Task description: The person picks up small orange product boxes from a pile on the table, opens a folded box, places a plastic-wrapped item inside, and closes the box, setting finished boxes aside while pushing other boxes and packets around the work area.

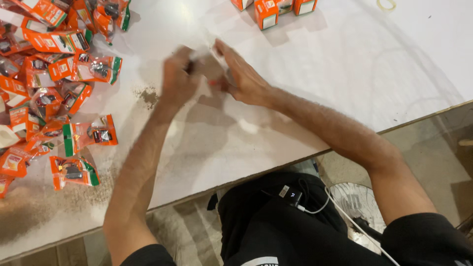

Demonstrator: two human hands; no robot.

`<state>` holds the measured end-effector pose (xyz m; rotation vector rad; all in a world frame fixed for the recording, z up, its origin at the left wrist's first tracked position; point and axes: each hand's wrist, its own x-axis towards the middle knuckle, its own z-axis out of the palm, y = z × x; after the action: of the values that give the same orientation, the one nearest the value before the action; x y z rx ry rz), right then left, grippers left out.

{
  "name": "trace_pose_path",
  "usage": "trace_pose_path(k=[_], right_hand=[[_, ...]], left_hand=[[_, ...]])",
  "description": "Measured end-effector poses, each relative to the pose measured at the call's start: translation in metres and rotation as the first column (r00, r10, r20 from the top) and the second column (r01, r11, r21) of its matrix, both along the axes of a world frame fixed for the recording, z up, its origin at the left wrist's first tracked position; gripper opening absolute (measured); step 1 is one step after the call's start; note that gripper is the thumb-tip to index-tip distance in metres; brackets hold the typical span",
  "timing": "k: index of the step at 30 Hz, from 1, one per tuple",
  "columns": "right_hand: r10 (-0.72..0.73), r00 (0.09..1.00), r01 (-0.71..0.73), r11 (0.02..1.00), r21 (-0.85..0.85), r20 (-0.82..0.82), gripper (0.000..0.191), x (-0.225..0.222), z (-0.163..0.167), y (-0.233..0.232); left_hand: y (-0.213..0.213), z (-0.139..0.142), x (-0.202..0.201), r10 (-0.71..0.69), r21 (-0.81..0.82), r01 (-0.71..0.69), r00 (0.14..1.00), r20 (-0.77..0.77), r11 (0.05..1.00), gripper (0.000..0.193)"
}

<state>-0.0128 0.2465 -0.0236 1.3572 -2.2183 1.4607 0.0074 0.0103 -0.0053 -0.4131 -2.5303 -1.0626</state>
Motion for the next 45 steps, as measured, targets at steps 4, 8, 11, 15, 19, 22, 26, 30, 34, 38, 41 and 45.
trace_pose_path(k=[4,8,11,15,19,22,26,30,34,38,41,45], right_hand=[[-0.105,0.989,0.087,0.981,0.173,0.099,0.064,0.002,-0.006,-0.002],[-0.081,0.99,0.067,0.991,0.12,0.112,0.068,0.007,0.001,-0.003],[-0.052,0.988,0.027,0.985,0.169,0.147,0.07,0.009,0.01,0.0],[-0.02,0.966,-0.026,0.985,0.171,0.258,0.054,0.006,0.017,0.01],[-0.072,0.995,0.06,0.986,0.155,0.074,0.06,0.005,0.018,0.015],[-0.094,0.988,0.068,0.976,0.205,0.121,0.06,0.005,0.019,0.016],[-0.052,0.991,0.03,0.984,0.174,0.125,0.057,0.003,0.019,0.017],[-0.061,0.97,0.022,0.986,0.163,0.236,0.058,0.004,0.015,0.017],[-0.037,0.997,0.029,0.991,0.131,0.065,0.057,0.006,0.013,0.015],[-0.041,0.996,0.028,0.986,0.164,0.078,0.057,0.007,0.015,0.014],[-0.05,0.992,0.033,0.99,0.139,0.119,0.067,0.009,0.015,0.013],[-0.043,0.959,0.02,0.996,0.086,0.279,0.072,0.014,0.007,0.016]], left_hand=[[-0.031,0.016,0.024,-0.076,0.057,0.08,0.995,-0.072,0.995,0.034],[-0.13,0.031,0.024,0.347,-0.898,-0.429,0.861,-0.372,0.101,0.079],[-0.16,0.028,0.019,0.257,-0.937,-0.285,0.939,-0.229,0.204,0.036],[-0.129,0.019,0.026,0.132,-0.713,-0.12,0.99,-0.04,0.691,0.032],[-0.034,0.017,0.058,0.041,-0.058,-0.058,0.967,-0.253,0.997,0.046],[0.029,0.008,0.069,-0.077,0.155,0.165,0.886,-0.458,0.974,0.054],[0.052,0.005,0.065,-0.116,-0.205,-0.001,0.823,-0.556,0.979,0.056],[0.047,0.008,0.062,-0.119,-0.348,-0.022,0.918,-0.378,0.937,0.048],[0.057,0.009,0.059,-0.026,-0.361,-0.159,0.889,-0.456,0.919,0.026],[0.073,0.01,0.05,0.155,-0.261,-0.251,0.927,-0.34,0.932,0.02],[0.075,0.011,0.045,0.243,0.246,-0.236,0.97,0.004,0.94,0.022],[0.073,0.011,0.036,-0.01,0.684,-0.352,0.885,0.465,0.638,0.029]])
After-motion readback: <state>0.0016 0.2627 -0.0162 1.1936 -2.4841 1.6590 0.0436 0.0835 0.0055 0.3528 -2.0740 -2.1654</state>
